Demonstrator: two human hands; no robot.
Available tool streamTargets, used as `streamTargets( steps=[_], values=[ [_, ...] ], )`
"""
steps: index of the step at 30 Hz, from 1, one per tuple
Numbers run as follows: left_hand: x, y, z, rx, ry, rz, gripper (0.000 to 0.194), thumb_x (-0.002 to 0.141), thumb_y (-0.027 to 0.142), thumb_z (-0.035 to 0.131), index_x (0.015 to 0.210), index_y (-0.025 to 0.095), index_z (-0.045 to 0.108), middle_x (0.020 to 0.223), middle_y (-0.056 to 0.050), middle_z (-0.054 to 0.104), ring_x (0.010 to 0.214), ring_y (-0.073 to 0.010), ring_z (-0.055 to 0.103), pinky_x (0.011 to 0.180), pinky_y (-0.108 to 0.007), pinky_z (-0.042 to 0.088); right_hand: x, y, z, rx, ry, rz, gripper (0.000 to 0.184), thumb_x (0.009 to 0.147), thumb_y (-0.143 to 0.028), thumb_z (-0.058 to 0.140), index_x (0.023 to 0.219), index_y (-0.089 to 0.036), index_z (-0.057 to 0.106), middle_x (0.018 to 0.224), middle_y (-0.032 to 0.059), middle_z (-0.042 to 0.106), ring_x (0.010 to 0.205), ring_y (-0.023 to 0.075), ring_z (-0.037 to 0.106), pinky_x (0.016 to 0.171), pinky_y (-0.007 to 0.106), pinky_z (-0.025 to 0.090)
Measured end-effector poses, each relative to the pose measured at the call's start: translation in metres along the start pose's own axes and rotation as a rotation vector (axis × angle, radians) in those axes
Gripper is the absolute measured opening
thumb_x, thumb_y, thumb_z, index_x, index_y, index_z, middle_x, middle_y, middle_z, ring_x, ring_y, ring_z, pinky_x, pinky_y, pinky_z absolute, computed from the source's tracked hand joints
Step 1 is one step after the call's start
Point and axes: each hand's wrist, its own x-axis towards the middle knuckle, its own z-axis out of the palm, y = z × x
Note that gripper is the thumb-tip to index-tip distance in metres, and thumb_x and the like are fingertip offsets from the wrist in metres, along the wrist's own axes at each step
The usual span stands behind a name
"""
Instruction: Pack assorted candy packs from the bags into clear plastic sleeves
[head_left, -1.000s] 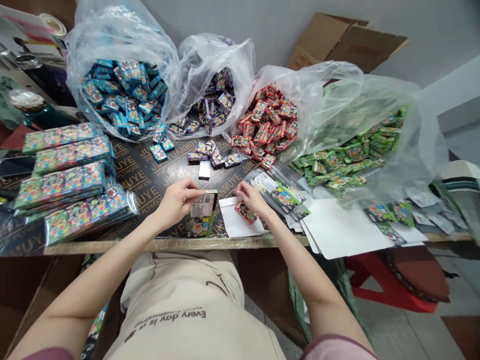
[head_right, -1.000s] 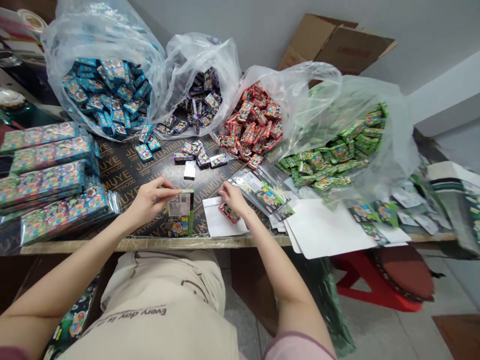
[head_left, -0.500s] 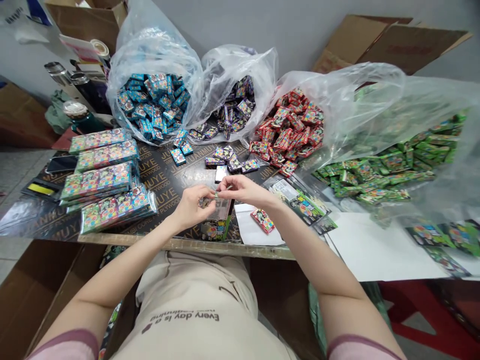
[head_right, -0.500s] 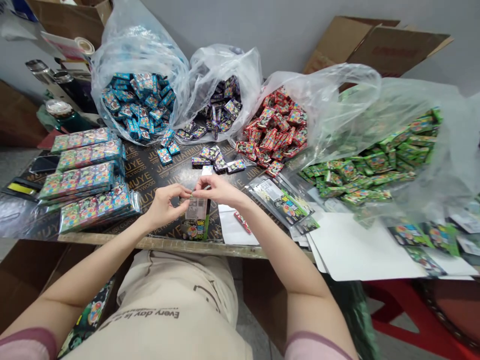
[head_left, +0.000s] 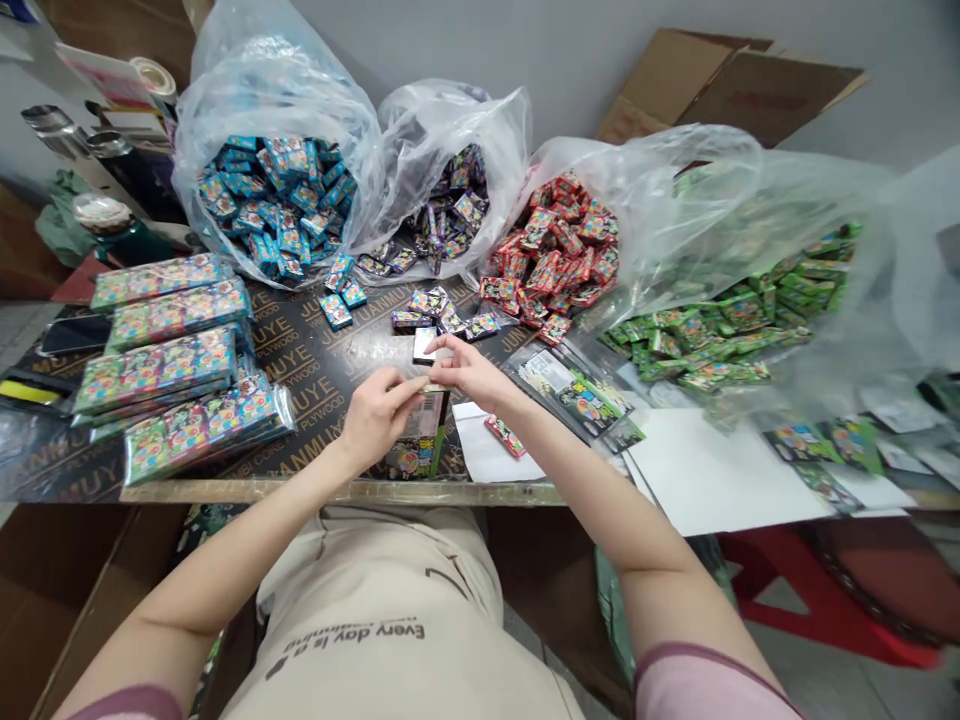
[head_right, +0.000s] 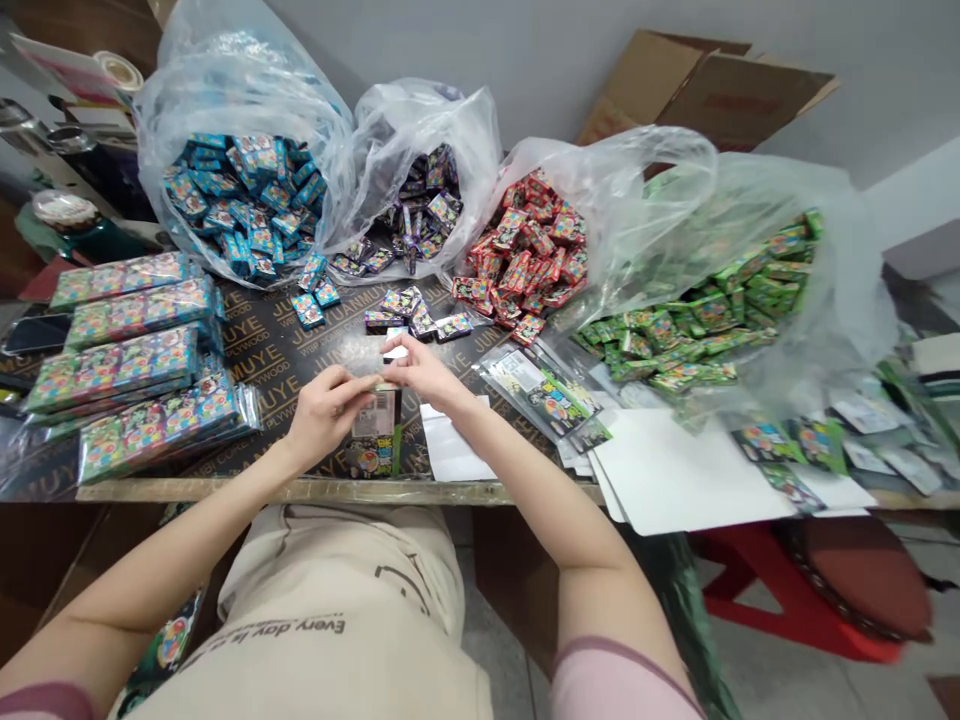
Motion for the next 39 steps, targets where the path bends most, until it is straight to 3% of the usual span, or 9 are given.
streamTargets(
  steps=[6,9,11,15,22,26,32,36,39],
  values=[
    [-0.008,-0.040,-0.022,0.170,-0.076,-0.107,0.026,0.087,0.027,0.056,0.110,0.020,0.066,0.095,-0.010,0.060,0.090,-0.0251,0.058,0.083,-0.041,0.048,-0.021,0.039,-0.080,-0.858,0.421,-0.098,0.016,0.074,-0.021,0.064,0.090,-0.018,0.066,0.089,0.0073,0.063,0.084,0.0202,0.057,0.079,0.034,0.044],
    [-0.009,-0.053,-0.020,0.339,-0.241,-0.047,0.047,0.077,0.024,0.069,0.123,0.020,0.058,0.128,-0.018,0.053,0.124,-0.0401,0.042,0.105,-0.062,0.028,-0.035,0.069,-0.107,-1.136,0.391,0.045,0.009,0.071,-0.018,0.068,0.079,-0.016,0.071,0.083,0.0081,0.061,0.086,0.0234,0.056,0.080,0.035,0.041],
    [-0.008,-0.055,-0.009,0.363,-0.481,0.052,0.064,0.068,0.018,0.076,0.128,0.023,0.054,0.141,-0.017,0.044,0.134,-0.0412,0.032,0.108,-0.066,0.017,-0.040,0.084,-0.111,-1.143,0.342,0.071,0.007,0.070,-0.018,0.070,0.077,-0.017,0.072,0.080,0.0066,0.061,0.083,0.0225,0.056,0.077,0.033,0.041],
    [-0.004,-0.058,0.020,0.313,-0.895,0.119,0.078,0.051,0.019,0.087,0.122,0.024,0.056,0.129,-0.015,0.054,0.125,-0.0381,0.044,0.106,-0.067,0.016,-0.043,0.098,-0.105,-1.142,0.320,0.030,0.004,0.073,-0.017,0.066,0.070,-0.017,0.068,0.079,0.0059,0.060,0.083,0.0209,0.054,0.077,0.031,0.039],
    [0.013,-0.064,0.032,0.238,-1.010,0.037,0.051,0.046,0.028,0.087,0.088,0.017,0.062,0.094,-0.009,0.062,0.094,-0.0290,0.057,0.084,-0.038,0.041,-0.047,0.101,-0.098,-1.115,0.247,-0.060,0.013,0.077,-0.008,0.052,0.069,-0.018,0.054,0.077,0.0045,0.056,0.077,0.0183,0.050,0.073,0.028,0.037],
    [0.026,-0.048,0.012,0.035,-0.812,-0.063,0.032,0.062,0.025,0.078,0.088,0.019,0.060,0.076,0.000,0.062,0.070,-0.0182,0.057,0.064,-0.026,0.038,-0.051,0.101,-0.100,-1.076,0.252,-0.073,0.014,0.080,-0.007,0.044,0.075,-0.020,0.048,0.072,0.0025,0.054,0.067,0.0170,0.046,0.065,0.028,0.034],
    [0.029,-0.024,-0.020,-0.370,-0.297,-0.159,0.030,0.081,0.028,0.063,0.110,0.021,0.062,0.094,-0.003,0.068,0.083,-0.0165,0.061,0.076,-0.028,0.046,-0.053,0.089,-0.101,-0.983,0.314,-0.091,0.012,0.081,-0.011,0.042,0.076,-0.022,0.042,0.068,0.0004,0.051,0.064,0.0163,0.048,0.064,0.027,0.037],
    [0.009,-0.023,-0.009,-0.556,-0.054,-0.370,0.024,0.077,0.032,0.068,0.095,0.016,0.067,0.094,-0.006,0.070,0.083,-0.0179,0.064,0.075,-0.029,0.050,-0.047,0.065,-0.068,-0.726,0.464,-0.214,0.006,0.086,-0.026,0.048,0.087,-0.021,0.046,0.089,0.0055,0.059,0.076,0.0166,0.054,0.072,0.030,0.044],
    [-0.003,-0.023,0.000,-0.563,-0.009,-0.419,0.026,0.075,0.032,0.071,0.095,0.015,0.069,0.092,-0.007,0.071,0.082,-0.0175,0.064,0.073,-0.028,0.050,-0.042,0.041,-0.025,-0.348,0.438,-0.321,0.030,0.083,-0.039,0.060,0.106,-0.024,0.048,0.105,0.0066,0.062,0.088,0.0169,0.060,0.078,0.031,0.048]
  ],
)
